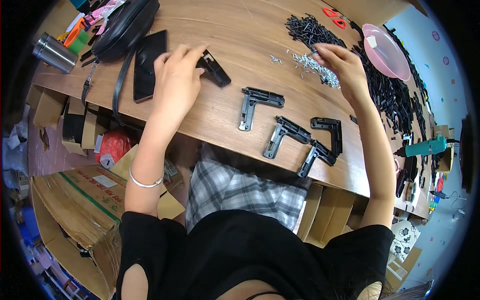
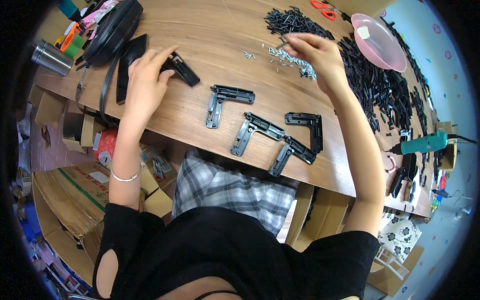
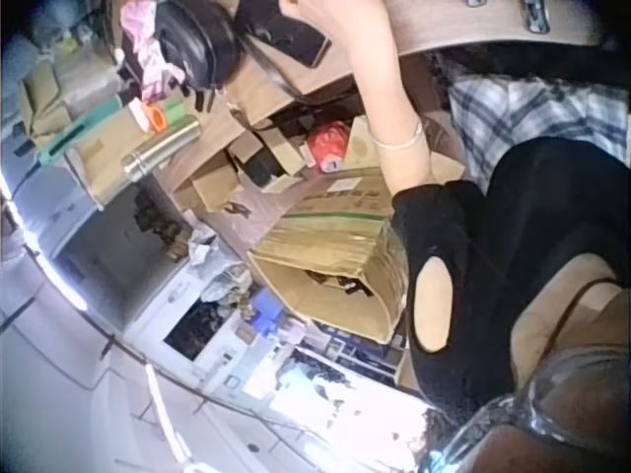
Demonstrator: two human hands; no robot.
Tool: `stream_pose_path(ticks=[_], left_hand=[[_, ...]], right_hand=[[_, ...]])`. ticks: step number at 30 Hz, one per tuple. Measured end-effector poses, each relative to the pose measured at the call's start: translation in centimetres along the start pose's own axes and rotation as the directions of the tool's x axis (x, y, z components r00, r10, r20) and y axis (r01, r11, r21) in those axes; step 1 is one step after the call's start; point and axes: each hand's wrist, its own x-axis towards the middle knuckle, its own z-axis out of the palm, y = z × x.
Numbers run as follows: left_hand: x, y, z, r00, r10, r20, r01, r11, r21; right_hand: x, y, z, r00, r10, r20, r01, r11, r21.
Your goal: The person assembles small black plastic components and metal screws on a wooden table. They pick up parts from piles, fit them together by hand, and use a green power drill to fasten screws into the assemblies. The person works on multiple units sequentially, placing finished items on the table.
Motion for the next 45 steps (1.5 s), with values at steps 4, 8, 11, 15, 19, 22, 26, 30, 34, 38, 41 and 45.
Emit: stream_pose_path(ticks=[4, 8, 11, 15, 19, 22, 26, 30, 34, 38, 41, 45], left_hand=[[-1.6, 3.1, -0.6, 0.985, -0.140, 0.101, 0.172, 0.720, -0.673], [-4.4, 7.7, 0.0, 0.908, -0.156, 0.388, 0.398, 0.036, -0.917], [-6.1, 10.1, 1.6, 0.887, -0.172, 0.428, 0.419, -0.088, -0.904], [-7.0, 11.9, 2.0, 0.823, -0.146, 0.549, 0.527, -0.164, -0.834], [-7.5, 12.4, 1.9, 0.787, -0.074, 0.612, 0.591, -0.192, -0.783], [-8.0, 12.7, 2.1, 0.806, -0.108, 0.582, 0.574, -0.095, -0.813], [-8.4, 13.3, 2.1, 0.818, -0.037, 0.574, 0.573, -0.031, -0.819], [-8.8, 14.2, 1.8, 0.798, 0.068, 0.599, 0.603, -0.046, -0.797], [-9.6, 14.7, 1.5, 0.830, 0.093, 0.551, 0.557, -0.070, -0.828], [-9.7, 15.3, 0.6, 0.853, 0.097, 0.513, 0.509, 0.060, -0.859], [-10.1, 15.3, 0.5, 0.880, 0.139, 0.454, 0.436, 0.147, -0.888], [-10.3, 15.2, 0.6, 0.899, 0.183, 0.397, 0.332, 0.305, -0.893]], right_hand=[[-5.2, -0.4, 0.4, 0.982, 0.170, -0.080, -0.137, 0.938, 0.318], [-10.6, -1.0, 2.3, 0.980, 0.196, -0.020, -0.166, 0.876, 0.453], [-14.1, -1.9, 4.5, 0.995, 0.092, 0.033, -0.098, 0.921, 0.376], [-16.8, -1.1, 6.0, 0.990, -0.096, -0.100, 0.108, 0.987, 0.122], [-17.2, -1.0, 5.0, 0.779, -0.613, 0.135, 0.555, 0.572, -0.604], [-18.2, -0.9, 4.5, 0.712, -0.678, 0.184, 0.545, 0.368, -0.753], [-19.1, -1.4, 3.8, 0.837, -0.537, -0.105, 0.435, 0.769, -0.468], [-18.4, -1.0, 4.2, 0.764, -0.643, -0.046, 0.554, 0.691, -0.465], [-18.6, -0.4, 4.7, 0.748, -0.661, -0.062, 0.554, 0.674, -0.489], [-19.3, 0.0, 5.1, 0.787, -0.601, -0.142, 0.508, 0.760, -0.405], [-19.9, 0.1, 5.6, 0.800, -0.557, -0.224, 0.493, 0.823, -0.284], [-20.6, -0.1, 5.2, 0.873, -0.447, -0.195, 0.436, 0.895, -0.099]])
